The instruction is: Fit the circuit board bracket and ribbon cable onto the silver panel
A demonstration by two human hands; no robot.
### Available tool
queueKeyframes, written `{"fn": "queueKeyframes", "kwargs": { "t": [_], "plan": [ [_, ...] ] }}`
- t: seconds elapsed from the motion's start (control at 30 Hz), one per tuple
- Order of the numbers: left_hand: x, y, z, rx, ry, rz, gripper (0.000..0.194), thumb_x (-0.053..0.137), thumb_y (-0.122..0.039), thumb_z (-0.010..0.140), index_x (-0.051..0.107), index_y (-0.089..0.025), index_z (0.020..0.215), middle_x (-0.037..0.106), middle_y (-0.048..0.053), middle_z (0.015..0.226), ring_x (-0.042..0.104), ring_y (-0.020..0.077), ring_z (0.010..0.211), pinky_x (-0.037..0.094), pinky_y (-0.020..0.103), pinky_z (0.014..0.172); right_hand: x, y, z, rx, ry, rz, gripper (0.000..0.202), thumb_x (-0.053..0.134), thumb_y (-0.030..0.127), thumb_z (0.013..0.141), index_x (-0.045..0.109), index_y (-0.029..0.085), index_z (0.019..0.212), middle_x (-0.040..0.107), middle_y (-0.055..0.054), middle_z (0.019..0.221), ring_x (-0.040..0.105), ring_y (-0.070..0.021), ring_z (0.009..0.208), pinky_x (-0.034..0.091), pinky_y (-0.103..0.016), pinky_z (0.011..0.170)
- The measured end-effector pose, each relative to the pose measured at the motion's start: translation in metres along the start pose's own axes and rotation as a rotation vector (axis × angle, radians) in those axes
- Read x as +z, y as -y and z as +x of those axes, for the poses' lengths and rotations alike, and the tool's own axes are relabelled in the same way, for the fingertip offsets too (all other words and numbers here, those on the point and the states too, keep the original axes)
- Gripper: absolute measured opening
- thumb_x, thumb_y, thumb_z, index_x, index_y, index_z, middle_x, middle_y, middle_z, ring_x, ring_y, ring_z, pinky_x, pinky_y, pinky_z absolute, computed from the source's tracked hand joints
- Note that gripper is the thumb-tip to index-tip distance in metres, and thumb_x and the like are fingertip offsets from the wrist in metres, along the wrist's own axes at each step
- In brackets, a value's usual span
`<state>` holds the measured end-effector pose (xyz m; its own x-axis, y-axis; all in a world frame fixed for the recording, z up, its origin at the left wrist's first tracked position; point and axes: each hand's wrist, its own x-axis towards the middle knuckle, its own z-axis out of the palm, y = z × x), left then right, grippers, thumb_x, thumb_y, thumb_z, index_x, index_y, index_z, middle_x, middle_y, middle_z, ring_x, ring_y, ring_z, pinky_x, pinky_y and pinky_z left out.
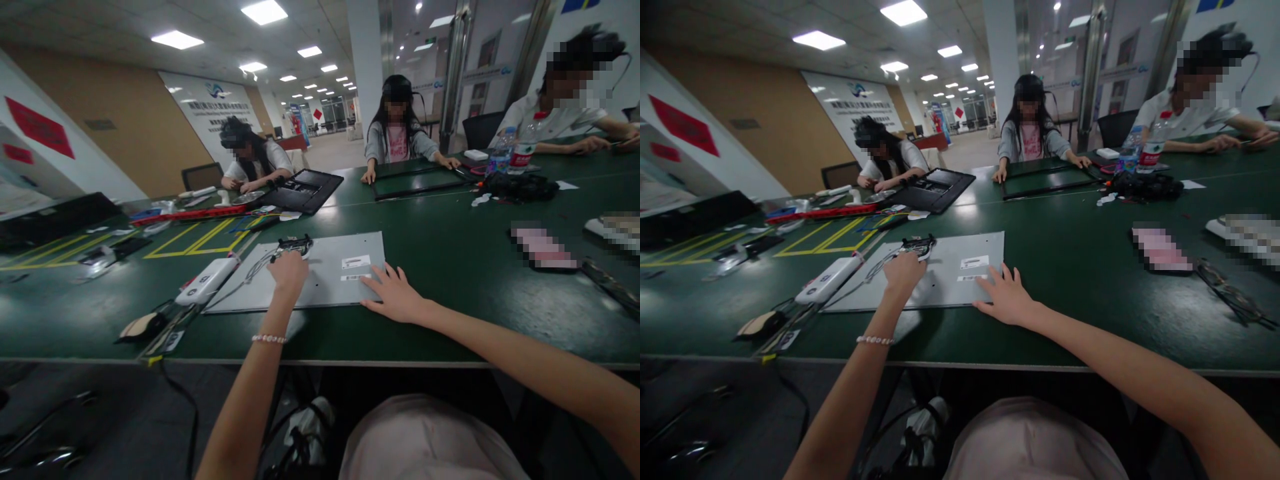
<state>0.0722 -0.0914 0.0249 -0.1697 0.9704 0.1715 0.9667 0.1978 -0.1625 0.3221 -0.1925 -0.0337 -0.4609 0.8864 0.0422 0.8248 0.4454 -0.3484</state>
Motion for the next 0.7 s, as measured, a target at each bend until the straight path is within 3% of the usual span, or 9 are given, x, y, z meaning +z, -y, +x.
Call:
{"fn": "queueKeyframes", "kwargs": {
  "t": [0.1, 0.2, 0.33, 0.43, 0.53, 0.7],
  "plan": [
    [-0.002, -0.005, -0.007, 0.12, -0.051, 0.001, 0.036, 0.038, -0.023, 0.089, 0.068, -0.013, 0.107, 0.059, 0.02, 0.122, 0.057, 0.0319, 0.109, 0.045, 0.045, 0.089, 0.0, 0.0, 0.0, 0.002, 0.004, -0.003, 0.074, 0.027, 0.07, 0.091, 0.032, 0.025, 0.15, 0.018, -0.013, 0.159, 0.01, -0.0415, 0.144, 0.012, -0.063, 0.111],
    [0.002, -0.009, -0.012, 0.247, 0.005, -0.012, 0.035, 0.039, -0.023, 0.089, 0.068, -0.018, 0.109, 0.055, 0.017, 0.129, 0.05, 0.0323, 0.118, 0.04, 0.052, 0.096, 0.001, 0.0, 0.0, 0.007, 0.008, -0.005, 0.074, 0.028, 0.07, 0.091, 0.03, 0.025, 0.15, 0.018, -0.012, 0.159, 0.01, -0.0409, 0.144, 0.012, -0.062, 0.112],
    [0.017, -0.012, -0.011, 0.259, 0.056, -0.002, 0.036, 0.04, -0.019, 0.087, 0.066, -0.017, 0.112, 0.054, 0.017, 0.132, 0.038, 0.0366, 0.129, 0.024, 0.069, 0.102, 0.0, 0.002, 0.0, 0.013, -0.002, -0.01, 0.073, 0.028, 0.069, 0.091, 0.032, 0.026, 0.15, 0.019, -0.013, 0.159, 0.011, -0.0414, 0.144, 0.012, -0.063, 0.111],
    [0.019, -0.013, -0.005, 0.241, 0.047, -0.031, 0.038, 0.039, -0.016, 0.086, 0.065, -0.014, 0.114, 0.056, 0.02, 0.128, 0.04, 0.037, 0.128, 0.018, 0.071, 0.104, 0.0, 0.003, 0.0, 0.014, 0.001, -0.017, 0.072, 0.029, 0.068, 0.091, 0.033, 0.025, 0.149, 0.02, -0.014, 0.159, 0.012, -0.0417, 0.144, 0.013, -0.063, 0.111],
    [0.003, -0.014, 0.009, 0.209, -0.023, -0.076, 0.043, 0.035, -0.014, 0.087, 0.059, -0.011, 0.123, 0.053, 0.021, 0.132, 0.041, 0.0348, 0.127, 0.019, 0.068, 0.106, -0.001, 0.004, 0.0, 0.022, -0.011, -0.032, 0.071, 0.03, 0.067, 0.092, 0.033, 0.025, 0.15, 0.021, -0.013, 0.158, 0.012, -0.0413, 0.143, 0.014, -0.063, 0.11],
    [-0.028, -0.01, 0.055, 0.209, -0.287, -0.079, 0.058, 0.031, -0.014, 0.088, 0.033, -0.009, 0.146, 0.032, 0.018, 0.152, 0.018, 0.0328, 0.142, 0.011, 0.064, 0.11, 0.0, 0.002, 0.001, 0.019, 0.004, -0.017, 0.072, 0.029, 0.068, 0.091, 0.032, 0.027, 0.15, 0.02, -0.011, 0.159, 0.012, -0.0415, 0.144, 0.012, -0.063, 0.111]
  ]
}}
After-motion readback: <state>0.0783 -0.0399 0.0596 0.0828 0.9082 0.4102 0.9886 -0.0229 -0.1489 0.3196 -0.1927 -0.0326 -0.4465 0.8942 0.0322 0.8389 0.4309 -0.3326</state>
